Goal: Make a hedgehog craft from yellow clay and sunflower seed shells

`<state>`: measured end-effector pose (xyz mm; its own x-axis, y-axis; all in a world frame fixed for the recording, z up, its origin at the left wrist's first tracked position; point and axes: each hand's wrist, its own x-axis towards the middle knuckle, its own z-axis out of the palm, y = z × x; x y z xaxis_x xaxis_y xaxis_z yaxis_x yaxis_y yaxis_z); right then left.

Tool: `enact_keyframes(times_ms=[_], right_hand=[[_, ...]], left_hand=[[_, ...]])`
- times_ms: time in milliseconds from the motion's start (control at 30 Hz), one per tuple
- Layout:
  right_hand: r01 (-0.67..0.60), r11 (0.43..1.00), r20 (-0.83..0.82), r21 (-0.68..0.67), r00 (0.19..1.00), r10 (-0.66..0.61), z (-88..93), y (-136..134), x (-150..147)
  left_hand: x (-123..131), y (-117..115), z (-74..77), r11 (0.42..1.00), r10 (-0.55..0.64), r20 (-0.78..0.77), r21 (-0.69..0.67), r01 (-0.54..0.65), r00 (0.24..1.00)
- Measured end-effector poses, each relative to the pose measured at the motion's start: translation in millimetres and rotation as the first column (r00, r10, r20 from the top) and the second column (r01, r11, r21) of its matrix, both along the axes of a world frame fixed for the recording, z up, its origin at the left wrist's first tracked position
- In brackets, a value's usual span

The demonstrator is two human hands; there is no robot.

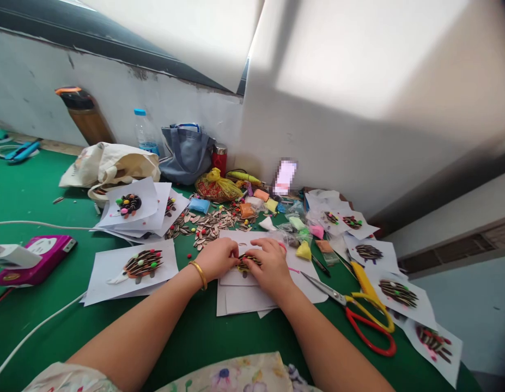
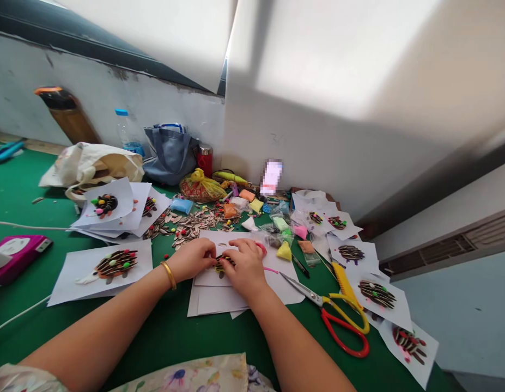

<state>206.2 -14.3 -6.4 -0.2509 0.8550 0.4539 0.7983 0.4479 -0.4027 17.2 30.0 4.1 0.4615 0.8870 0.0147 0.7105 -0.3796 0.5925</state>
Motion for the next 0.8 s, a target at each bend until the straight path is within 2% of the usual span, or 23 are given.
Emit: enact_keyframes(times_ms=[100, 167, 233, 267, 300, 367, 467, 533, 600, 667, 700, 733, 767, 800], right_hand=[[0.071, 0.994, -0.006, 0.08, 0.997, -0.071, 7.9, 4.7, 24.1], [0.251, 0.961, 0.012, 0.119, 0.967, -0.255, 13.2, 9.3, 50.9], [0.502, 0.854, 0.065, 0.138, 0.855, -0.514, 16.2, 12.9, 80.9], [0.592, 0.798, 0.115, 0.112, 0.79, -0.602, 16.4, 14.0, 95.0], [0.652, 0.755, 0.178, 0.07, 0.737, -0.652, 15.9, 14.5, 107.6], [0.693, 0.719, 0.316, -0.057, 0.696, -0.645, 13.6, 14.4, 126.5], [0.657, 0.732, 0.416, -0.182, 0.726, -0.548, 11.4, 13.7, 137.6], [0.661, 0.734, 0.403, -0.157, 0.722, -0.563, 13.2, 14.2, 135.1], [0.675, 0.73, 0.308, -0.103, 0.72, -0.622, 17.1, 15.3, 126.5], [0.616, 0.775, 0.125, -0.141, 0.788, -0.603, 20.4, 16.5, 113.3], [0.527, 0.823, 0.01, -0.213, 0.844, -0.537, 21.1, 17.2, 105.8], [0.38, 0.872, -0.113, -0.31, 0.895, -0.431, 21.0, 17.8, 98.3], [0.212, 0.895, -0.222, -0.393, 0.922, -0.316, 20.3, 18.4, 91.2], [0.093, 0.891, -0.289, -0.445, 0.926, -0.241, 19.2, 19.1, 85.2]], left_hand=[[-0.9, 0.3, 3.2, 1.0, 0.006, 0.019, -0.019, -0.006, 1.0], [-1.4, 0.9, 5.8, 1.0, 0.015, 0.036, -0.026, -0.014, 0.999], [-2.0, 2.0, 7.6, 0.999, 0.037, 0.053, -0.015, -0.036, 0.998], [-2.3, 2.8, 7.9, 0.998, 0.057, 0.068, 0.001, -0.057, 0.996], [-2.8, 3.6, 7.7, 0.996, 0.082, 0.086, 0.019, -0.084, 0.993], [-4.1, 5.5, 5.6, 0.99, 0.123, 0.14, 0.051, -0.132, 0.982], [-6.1, 7.8, 0.0, 0.988, 0.106, 0.233, 0.082, -0.128, 0.967], [-6.8, 8.5, -3.4, 0.99, 0.063, 0.259, 0.108, -0.093, 0.964], [-6.7, 8.2, -5.4, 0.986, 0.04, 0.239, 0.147, -0.076, 0.97], [-5.9, 7.4, -5.5, 0.978, 0.04, 0.196, 0.195, -0.079, 0.98], [-5.4, 6.8, -4.9, 0.973, 0.043, 0.18, 0.216, -0.082, 0.983], [-4.9, 6.3, -3.8, 0.969, 0.046, 0.169, 0.231, -0.085, 0.985], [-4.3, 5.7, -2.4, 0.968, 0.048, 0.166, 0.237, -0.087, 0.985], [-3.8, 5.1, -0.8, 0.967, 0.049, 0.169, 0.238, -0.089, 0.984]])
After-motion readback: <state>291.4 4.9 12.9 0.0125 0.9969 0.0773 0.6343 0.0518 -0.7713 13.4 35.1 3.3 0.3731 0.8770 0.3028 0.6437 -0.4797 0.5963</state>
